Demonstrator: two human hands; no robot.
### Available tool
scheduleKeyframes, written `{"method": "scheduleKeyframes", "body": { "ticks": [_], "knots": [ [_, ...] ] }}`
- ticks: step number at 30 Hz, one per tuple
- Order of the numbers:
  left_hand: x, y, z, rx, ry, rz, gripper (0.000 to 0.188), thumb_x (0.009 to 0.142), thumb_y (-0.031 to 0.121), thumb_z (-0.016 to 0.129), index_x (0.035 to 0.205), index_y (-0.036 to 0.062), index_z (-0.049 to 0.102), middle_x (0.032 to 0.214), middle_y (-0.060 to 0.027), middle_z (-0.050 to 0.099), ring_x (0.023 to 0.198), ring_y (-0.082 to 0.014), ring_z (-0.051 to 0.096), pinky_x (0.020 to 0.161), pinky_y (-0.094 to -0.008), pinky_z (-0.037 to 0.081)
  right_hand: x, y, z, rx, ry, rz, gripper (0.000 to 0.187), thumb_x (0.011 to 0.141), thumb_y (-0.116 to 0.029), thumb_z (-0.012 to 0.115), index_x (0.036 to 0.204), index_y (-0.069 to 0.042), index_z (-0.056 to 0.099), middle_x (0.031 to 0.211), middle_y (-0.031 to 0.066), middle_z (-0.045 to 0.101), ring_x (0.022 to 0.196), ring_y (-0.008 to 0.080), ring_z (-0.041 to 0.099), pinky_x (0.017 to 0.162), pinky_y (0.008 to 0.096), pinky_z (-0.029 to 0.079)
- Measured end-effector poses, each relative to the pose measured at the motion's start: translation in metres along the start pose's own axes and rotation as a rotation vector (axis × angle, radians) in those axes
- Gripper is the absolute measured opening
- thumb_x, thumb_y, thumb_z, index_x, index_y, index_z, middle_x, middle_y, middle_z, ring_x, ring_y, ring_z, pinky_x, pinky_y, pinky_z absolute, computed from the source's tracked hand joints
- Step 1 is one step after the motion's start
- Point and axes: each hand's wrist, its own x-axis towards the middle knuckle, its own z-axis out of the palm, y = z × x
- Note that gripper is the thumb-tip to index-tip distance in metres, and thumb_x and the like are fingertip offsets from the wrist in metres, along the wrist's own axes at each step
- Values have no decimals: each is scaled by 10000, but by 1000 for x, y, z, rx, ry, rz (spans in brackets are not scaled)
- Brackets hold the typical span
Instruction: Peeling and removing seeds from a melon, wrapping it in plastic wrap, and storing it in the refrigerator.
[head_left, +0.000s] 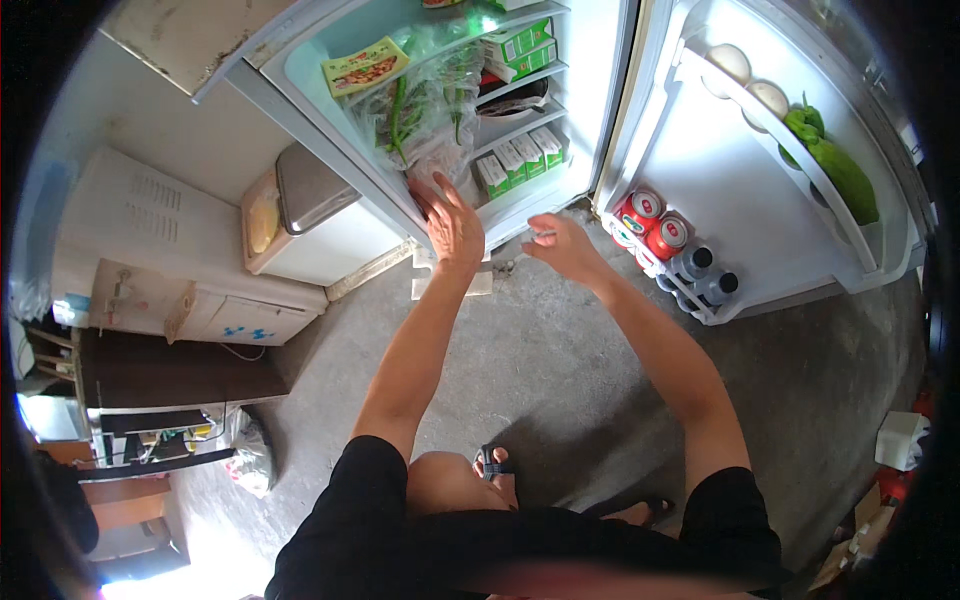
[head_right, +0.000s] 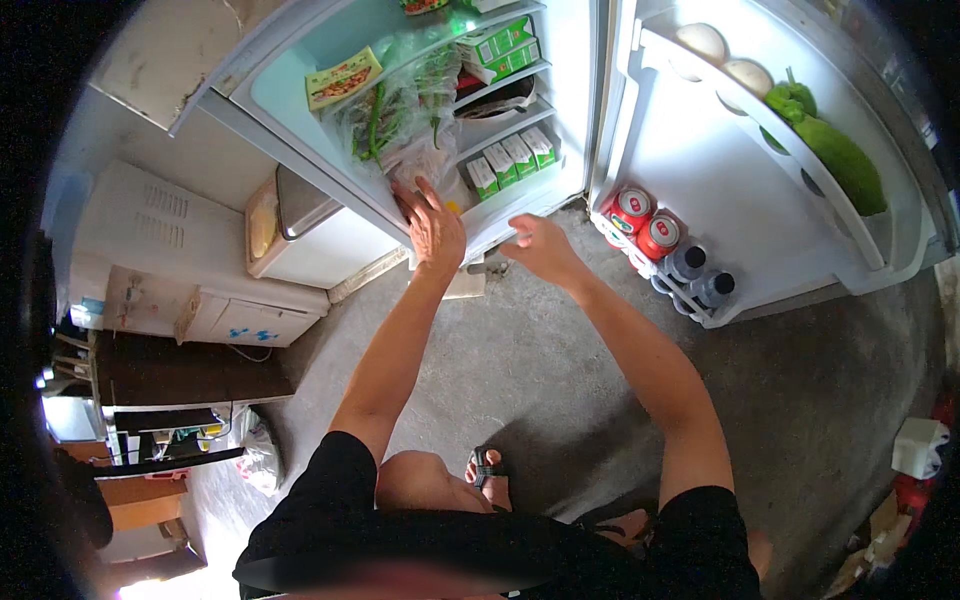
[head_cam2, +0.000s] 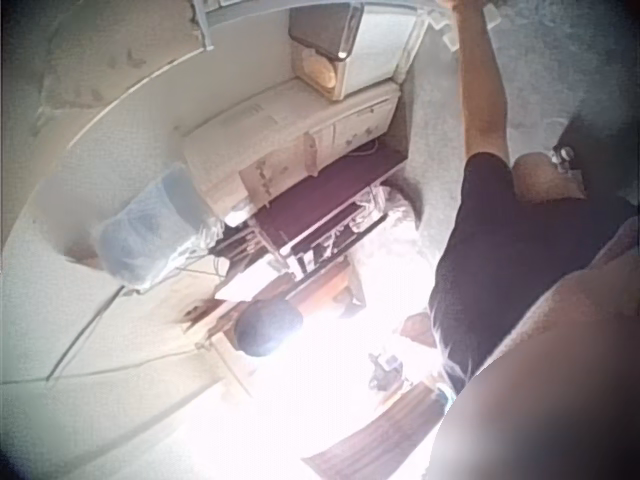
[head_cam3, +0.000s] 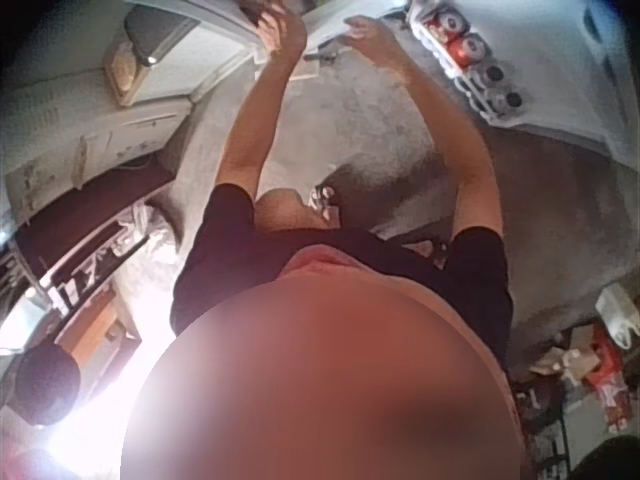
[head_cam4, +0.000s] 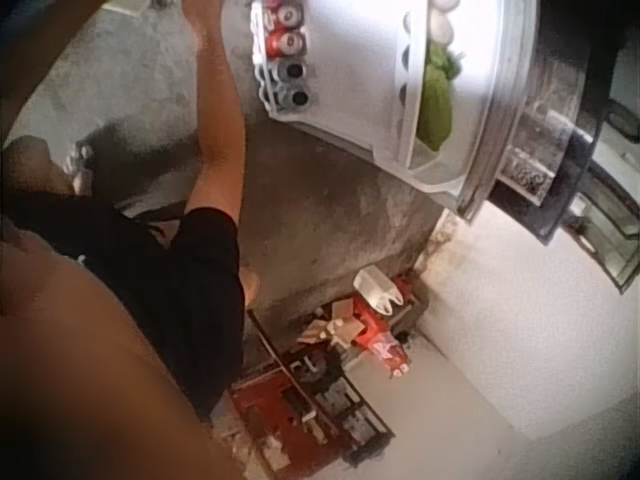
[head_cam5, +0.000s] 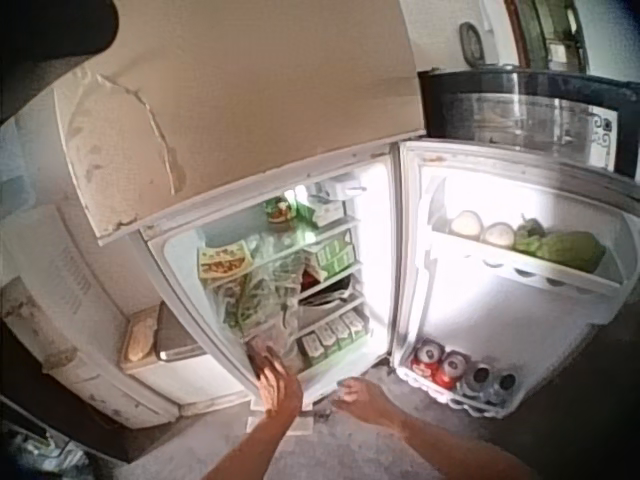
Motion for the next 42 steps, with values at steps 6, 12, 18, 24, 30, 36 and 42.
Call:
{"method": "scheduleKeyframes", "body": {
  "ticks": [6, 12, 18, 24, 30, 36, 42],
  "knots": [
    [3, 46, -63, -146, -65, 356, 584, 869, 97, 512, 1412, 10, 318, 1378, -342, 323, 1231, -514, 391, 1015, -543, 370, -64, 40, -46, 7, -111, 69, 536, 753, -284, 747, 1172, 6, 580, 1111, 167, 643, 919, 270, 655, 796, 348, 521],
    [165, -40, -107, 789, 297, 436, 665, 829, 254, 620, 1394, 25, 354, 1320, -227, 460, 1242, -363, 441, 990, -451, 412, -141, 42, -60, -399, -518, 22, 478, 795, -298, 706, 1168, -30, 574, 1107, 174, 617, 1013, 298, 602, 875, 409, 481],
    [180, -30, -104, 527, 225, 331, 390, 868, 144, 548, 1255, 93, 533, 1171, -97, 606, 1094, -272, 581, 879, -409, 469, -238, 52, -96, -375, -768, 164, 450, 800, -348, 697, 1101, -26, 606, 1023, 167, 642, 936, 313, 617, 810, 416, 489],
    [147, 9, -162, 313, 265, 530, 319, 829, 73, 573, 1145, 99, 611, 1035, -60, 657, 950, -238, 626, 764, -383, 501, -367, 90, -114, -285, -1469, 760, 322, 860, -299, 652, 1065, -51, 662, 970, 115, 682, 882, 248, 646, 696, 383, 539],
    [57, 93, -188, -234, 333, 962, 425, 715, 23, 655, 1130, 110, 659, 985, -27, 597, 833, -195, 587, 707, -356, 464, -409, 62, -150, 106, -1418, 1103, 350, 910, -335, 594, 1126, -65, 652, 1028, 105, 674, 932, 252, 647, 791, 380, 561],
    [-29, 171, -129, -569, 72, 1145, 372, 761, 101, 626, 1130, 64, 605, 859, -50, 511, 846, -217, 564, 723, -373, 457, -439, 60, -151, 162, -1319, 921, 346, 927, -321, 579, 1111, -37, 654, 1013, 112, 670, 922, 218, 646, 786, 341, 541],
    [-90, 190, -121, -654, 101, 1227, 281, 783, 125, 637, 1054, 55, 615, 860, -47, 522, 875, -204, 586, 747, -364, 477, -380, 22, -191, 137, -801, 655, 304, 916, -301, 609, 1096, -60, 654, 952, 50, 653, 867, 138, 595, 742, 317, 510]
  ]
}}
